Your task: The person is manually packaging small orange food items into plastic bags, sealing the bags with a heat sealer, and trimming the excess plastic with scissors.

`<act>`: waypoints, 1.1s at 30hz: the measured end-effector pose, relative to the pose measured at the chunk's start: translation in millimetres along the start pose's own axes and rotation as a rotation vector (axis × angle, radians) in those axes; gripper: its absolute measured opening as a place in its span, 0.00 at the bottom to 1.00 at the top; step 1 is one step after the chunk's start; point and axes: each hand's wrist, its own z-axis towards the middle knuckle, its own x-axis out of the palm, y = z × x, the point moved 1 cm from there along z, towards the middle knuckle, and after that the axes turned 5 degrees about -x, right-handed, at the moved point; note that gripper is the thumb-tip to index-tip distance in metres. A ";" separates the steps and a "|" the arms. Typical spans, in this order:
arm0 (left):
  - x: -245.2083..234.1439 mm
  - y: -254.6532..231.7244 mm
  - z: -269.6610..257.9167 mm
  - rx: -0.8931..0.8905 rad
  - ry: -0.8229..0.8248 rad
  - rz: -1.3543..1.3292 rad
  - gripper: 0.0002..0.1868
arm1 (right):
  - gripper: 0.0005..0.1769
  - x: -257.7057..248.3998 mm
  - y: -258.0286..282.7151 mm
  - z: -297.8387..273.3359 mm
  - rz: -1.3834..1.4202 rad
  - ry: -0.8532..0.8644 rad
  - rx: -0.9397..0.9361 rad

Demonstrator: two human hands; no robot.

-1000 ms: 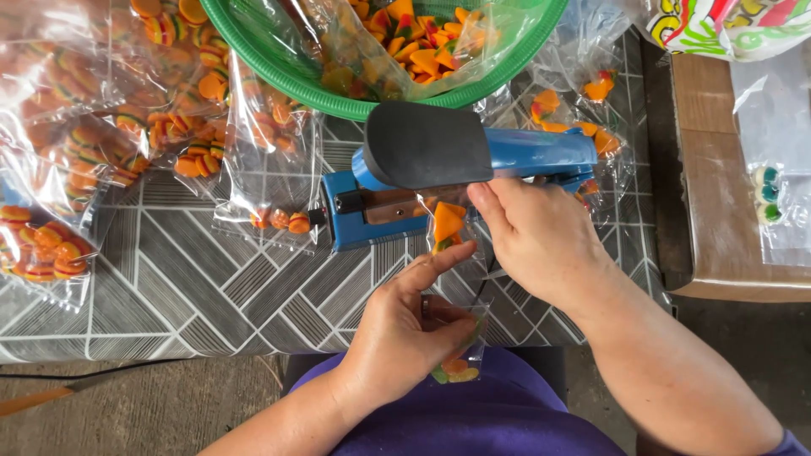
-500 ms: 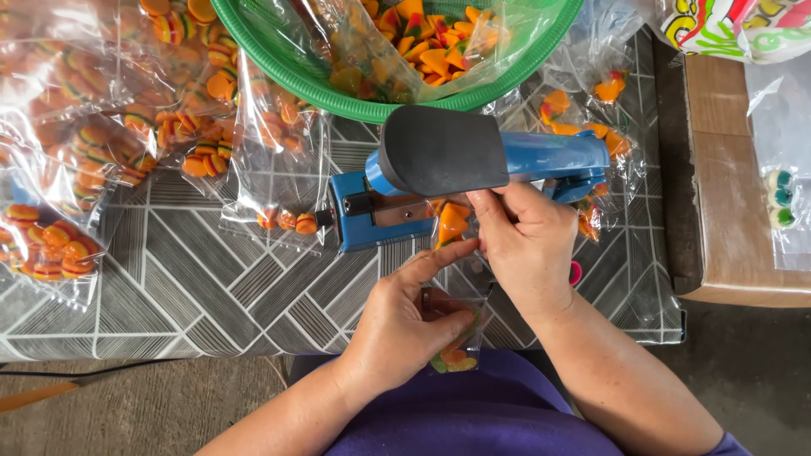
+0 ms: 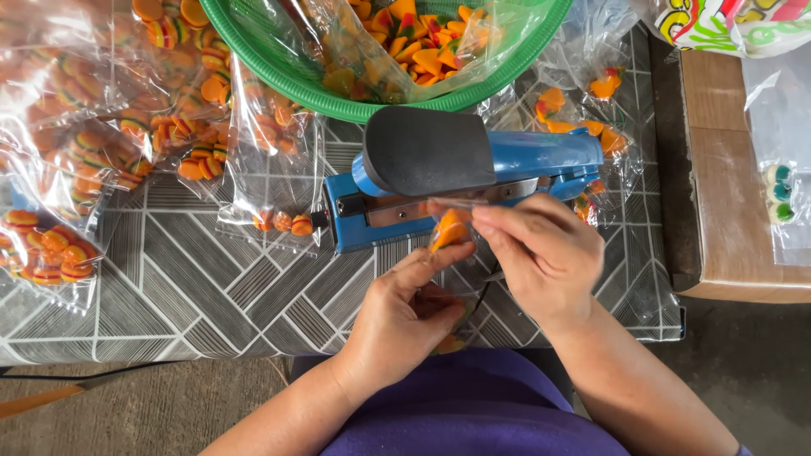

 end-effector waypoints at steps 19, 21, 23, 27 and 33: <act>93.1 -137.6 85.5 0.761 0.224 0.265 0.12 | 0.11 -156.3 -84.1 44.1 -0.019 -0.260 0.217; 111.5 -154.9 129.9 0.920 -0.093 0.409 0.19 | 0.15 -149.6 -70.2 44.3 -0.608 0.017 0.930; 121.0 -157.7 134.1 0.968 -0.211 0.511 0.18 | 0.16 -144.7 -75.3 24.4 -0.631 0.173 1.052; 120.6 -145.2 103.6 0.926 -0.057 0.560 0.28 | 0.16 -129.7 -96.9 -9.0 -0.541 0.238 1.114; 90.6 -105.8 52.4 0.584 0.158 0.278 0.07 | 0.15 -116.3 -133.5 -50.6 0.107 -0.459 1.048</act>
